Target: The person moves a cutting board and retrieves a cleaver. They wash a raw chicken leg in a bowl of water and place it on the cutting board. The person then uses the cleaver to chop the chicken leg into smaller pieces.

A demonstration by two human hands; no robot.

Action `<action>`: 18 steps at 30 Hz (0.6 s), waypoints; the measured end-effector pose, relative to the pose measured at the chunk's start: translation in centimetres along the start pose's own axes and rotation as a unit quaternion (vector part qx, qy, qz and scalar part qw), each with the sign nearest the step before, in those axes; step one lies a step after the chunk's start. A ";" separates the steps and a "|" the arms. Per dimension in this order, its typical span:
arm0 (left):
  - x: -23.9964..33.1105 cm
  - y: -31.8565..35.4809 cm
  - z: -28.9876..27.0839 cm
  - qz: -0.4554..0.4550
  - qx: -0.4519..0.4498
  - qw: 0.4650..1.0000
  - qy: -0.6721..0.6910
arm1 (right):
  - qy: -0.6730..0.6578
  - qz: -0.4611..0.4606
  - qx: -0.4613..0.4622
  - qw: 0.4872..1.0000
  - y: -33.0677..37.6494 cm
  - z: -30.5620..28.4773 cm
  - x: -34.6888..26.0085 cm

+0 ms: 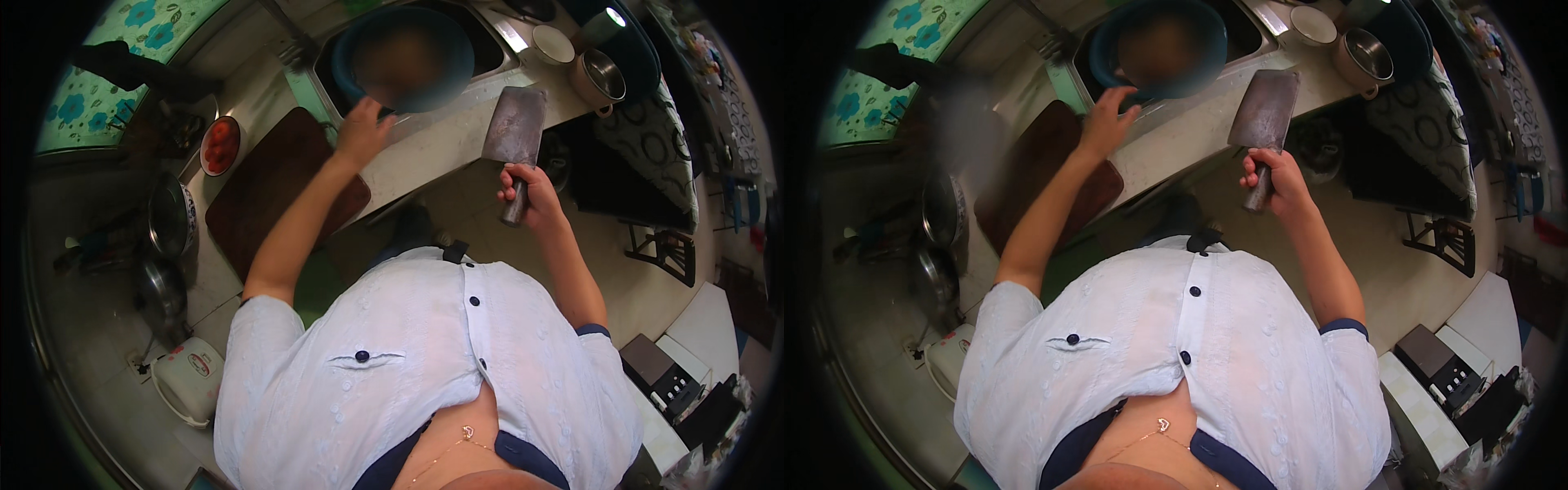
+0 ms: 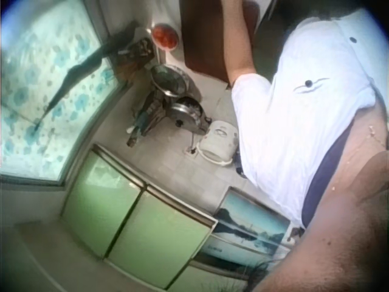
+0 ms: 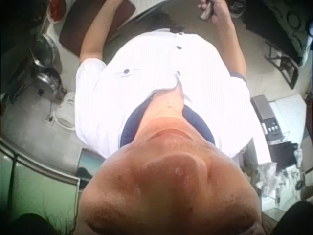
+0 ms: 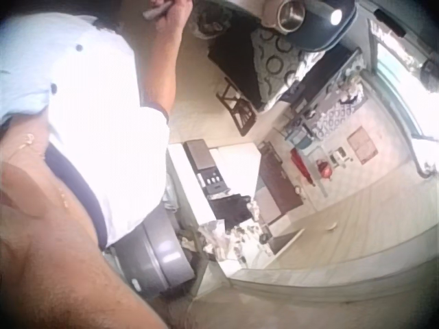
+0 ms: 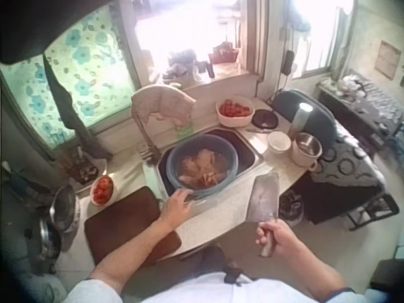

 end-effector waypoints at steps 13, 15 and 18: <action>-15.3 -12.6 12.0 -0.236 0.243 0.921 0.194 | 0.779 -0.212 0.228 0.544 -7.3 -4.0 -8.1; -20.8 -13.8 16.2 -0.251 0.073 0.928 0.266 | 0.802 -0.192 0.217 0.522 -8.7 -4.1 -8.4; -14.8 -13.4 15.6 -0.046 -0.143 0.989 0.010 | 0.814 -0.194 0.220 0.501 -9.4 -5.3 -8.0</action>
Point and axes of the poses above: each hand's wrist, its own y-axis away from the middle knuckle, its own z-axis out of the palm, x = y × z, the point moved 8 cm from there along -y, towards the middle knuckle, and after that the axes turned 3 degrees about -x, right-handed, at the moved point
